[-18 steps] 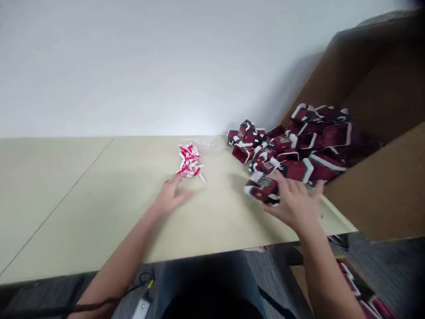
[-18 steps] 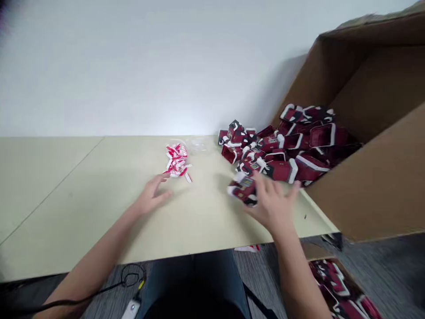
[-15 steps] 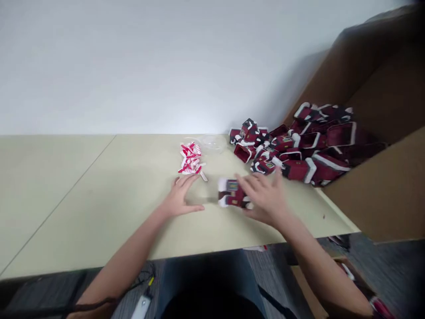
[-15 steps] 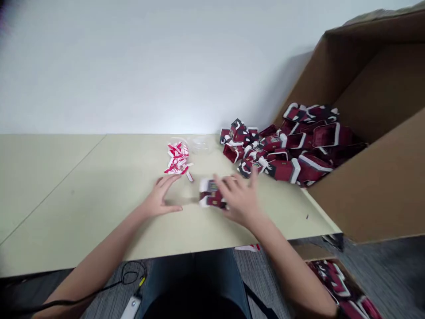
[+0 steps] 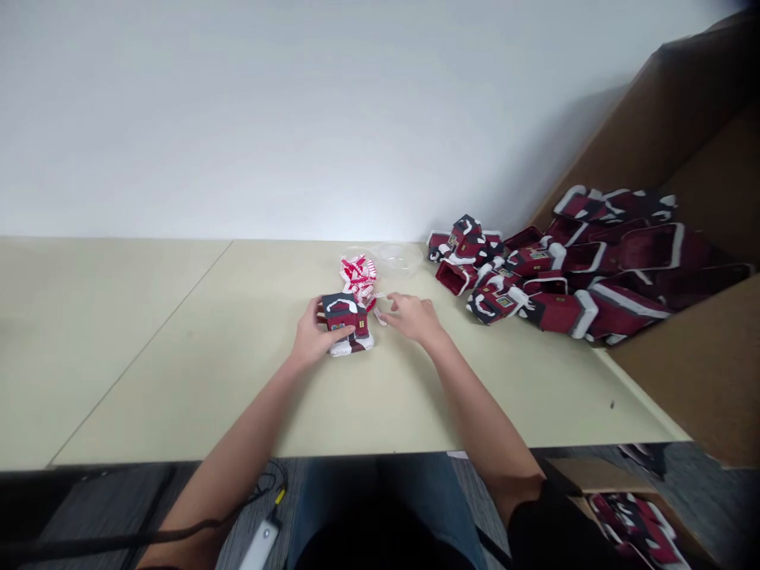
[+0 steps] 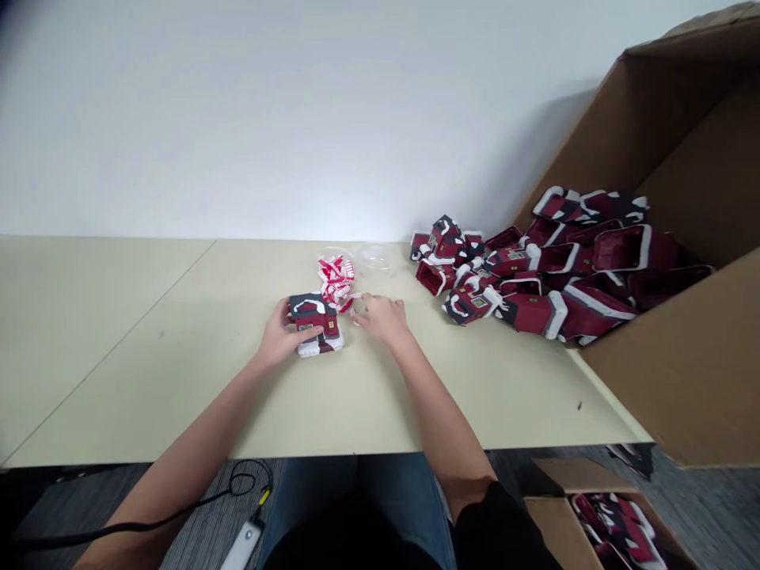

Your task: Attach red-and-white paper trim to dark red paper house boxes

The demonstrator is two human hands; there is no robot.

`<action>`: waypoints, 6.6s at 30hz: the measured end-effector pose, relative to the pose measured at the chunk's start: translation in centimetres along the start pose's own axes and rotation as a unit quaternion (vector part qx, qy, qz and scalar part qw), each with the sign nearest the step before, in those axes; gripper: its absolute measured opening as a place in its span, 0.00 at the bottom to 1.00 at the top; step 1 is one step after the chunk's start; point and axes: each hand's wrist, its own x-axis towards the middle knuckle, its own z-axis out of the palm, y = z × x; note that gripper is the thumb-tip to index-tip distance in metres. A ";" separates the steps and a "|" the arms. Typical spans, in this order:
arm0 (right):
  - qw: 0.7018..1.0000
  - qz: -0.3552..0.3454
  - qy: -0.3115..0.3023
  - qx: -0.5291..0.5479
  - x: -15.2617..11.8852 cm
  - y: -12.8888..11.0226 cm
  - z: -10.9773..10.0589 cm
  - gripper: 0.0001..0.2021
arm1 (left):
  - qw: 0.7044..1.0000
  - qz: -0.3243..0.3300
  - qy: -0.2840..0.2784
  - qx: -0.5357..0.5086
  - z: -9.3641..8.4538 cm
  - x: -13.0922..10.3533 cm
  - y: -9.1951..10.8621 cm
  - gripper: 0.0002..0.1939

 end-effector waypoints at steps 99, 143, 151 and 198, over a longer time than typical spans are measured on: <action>0.909 -0.275 0.311 -0.032 -5.4 -8.3 7.3 0.20 | 0.929 -0.141 0.163 -0.301 -1.6 2.0 -0.2 0.29; 0.872 -0.110 0.203 0.431 -2.1 -3.8 7.2 0.31 | 0.960 0.057 0.274 0.030 -14.8 -2.2 -1.5 0.37; 0.794 0.048 0.260 0.548 0.4 -1.8 6.9 0.08 | 0.795 -0.089 0.527 0.286 -29.3 -5.4 -4.4 0.37; 0.914 0.334 0.228 0.045 -5.0 11.5 -4.1 0.42 | 0.878 0.156 0.086 0.445 0.1 -0.7 3.6 0.30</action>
